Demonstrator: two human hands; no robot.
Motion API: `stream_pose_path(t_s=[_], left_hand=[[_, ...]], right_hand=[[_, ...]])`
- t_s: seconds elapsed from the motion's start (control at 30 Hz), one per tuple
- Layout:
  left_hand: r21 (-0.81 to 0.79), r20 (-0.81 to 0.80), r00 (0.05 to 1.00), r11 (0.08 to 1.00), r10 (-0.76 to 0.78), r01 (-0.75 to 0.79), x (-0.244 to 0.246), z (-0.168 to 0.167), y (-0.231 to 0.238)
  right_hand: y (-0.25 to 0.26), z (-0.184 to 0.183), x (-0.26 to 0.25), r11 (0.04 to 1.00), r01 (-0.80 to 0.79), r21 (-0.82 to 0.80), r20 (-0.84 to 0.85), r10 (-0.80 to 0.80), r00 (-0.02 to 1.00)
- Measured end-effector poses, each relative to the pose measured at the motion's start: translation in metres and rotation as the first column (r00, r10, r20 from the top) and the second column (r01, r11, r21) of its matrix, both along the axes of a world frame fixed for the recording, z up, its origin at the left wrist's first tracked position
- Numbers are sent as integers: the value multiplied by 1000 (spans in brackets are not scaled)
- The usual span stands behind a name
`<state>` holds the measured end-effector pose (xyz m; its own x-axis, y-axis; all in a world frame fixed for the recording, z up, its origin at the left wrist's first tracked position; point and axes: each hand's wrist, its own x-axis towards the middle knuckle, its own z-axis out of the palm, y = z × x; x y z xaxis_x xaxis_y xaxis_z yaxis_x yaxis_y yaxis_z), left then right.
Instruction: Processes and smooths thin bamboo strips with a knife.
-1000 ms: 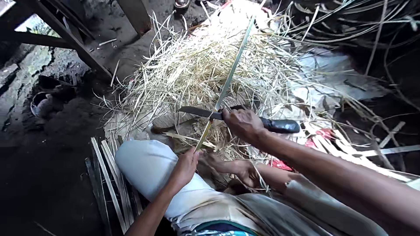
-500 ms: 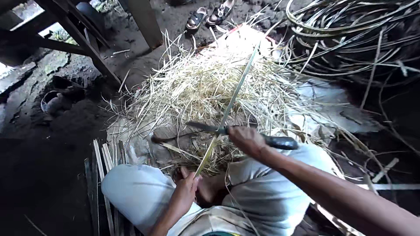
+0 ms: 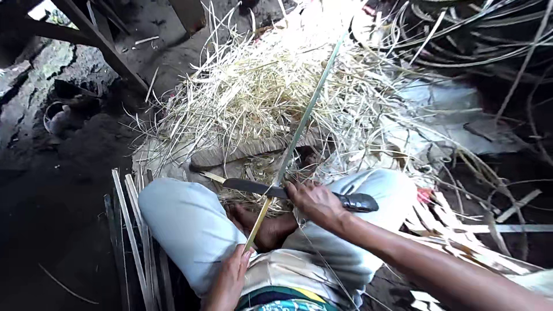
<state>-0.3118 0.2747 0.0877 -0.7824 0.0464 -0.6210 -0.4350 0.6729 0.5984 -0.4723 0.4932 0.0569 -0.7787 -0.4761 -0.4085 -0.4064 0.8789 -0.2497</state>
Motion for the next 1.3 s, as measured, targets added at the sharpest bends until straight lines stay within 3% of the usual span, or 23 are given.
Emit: stream_pose_path(t_s=[0.1, 0.17, 0.23, 0.3, 0.37, 0.47, 0.53, 0.6, 0.7, 0.8, 0.87, 0.93, 1.07, 1.23, 1.3], left_hand=[[-27, -61, 998, 1000, 4, -6, 13, 6, -1], [-27, -47, 999, 1000, 0, -1, 13, 9, 0], [-48, -49, 999, 999, -17, 14, 10, 8, -1], [-57, -36, 999, 998, -22, 20, 11, 9, -1], [-13, -30, 1000, 1000, -7, 6, 18, 11, -3], [45, -13, 999, 999, 30, -30, 25, 6, -7], [13, 19, 999, 999, -49, 49, 19, 5, -15], [-84, -46, 985, 983, -167, 162, -3, 11, -17], [-102, -198, 962, 980, -189, 171, -72, 6, 5], [193, -38, 999, 980, -37, 43, -154, -15, 35], [358, 48, 998, 932, 41, -55, -177, -30, 55], [279, 47, 999, 960, -1, -12, -181, -22, 65], [-84, 1, 995, 992, -96, 96, -178, 9, 72], [-170, -71, 987, 977, -146, 132, -179, 36, 64], [-170, -44, 989, 977, -140, 131, -176, 46, 58]], right_hand=[[10, -11, -5, 995, 94, -44, -69, -97, 993], [5, -5, -1, 986, 168, -22, -16, -169, 986], [-4, 4, 15, 992, 126, -15, 29, -125, 992], [-2, 4, 25, 999, 24, -42, -28, -25, 999], [15, -1, 2, 993, 111, -41, -26, -112, 993], [28, -17, -27, 985, 169, -37, -184, -173, 968], [22, -14, -27, 983, 180, 38, -131, -174, 976], [21, -11, -27, 978, 191, 88, -105, -182, 978], [22, 0, -26, 977, 194, 87, -99, -185, 978], [18, 19, -30, 973, 216, 83, 7, -217, 976], [14, 28, -30, 969, 229, 88, 30, -232, 972], [6, 39, -27, 965, 246, 93, 50, -252, 967], [-5, 56, -32, 983, 166, 76, 80, -172, 982], [-3, 63, -74, 998, 45, 37, -13, -44, 999], [-1, 71, -90, 996, 85, 37, -8, -84, 996]])
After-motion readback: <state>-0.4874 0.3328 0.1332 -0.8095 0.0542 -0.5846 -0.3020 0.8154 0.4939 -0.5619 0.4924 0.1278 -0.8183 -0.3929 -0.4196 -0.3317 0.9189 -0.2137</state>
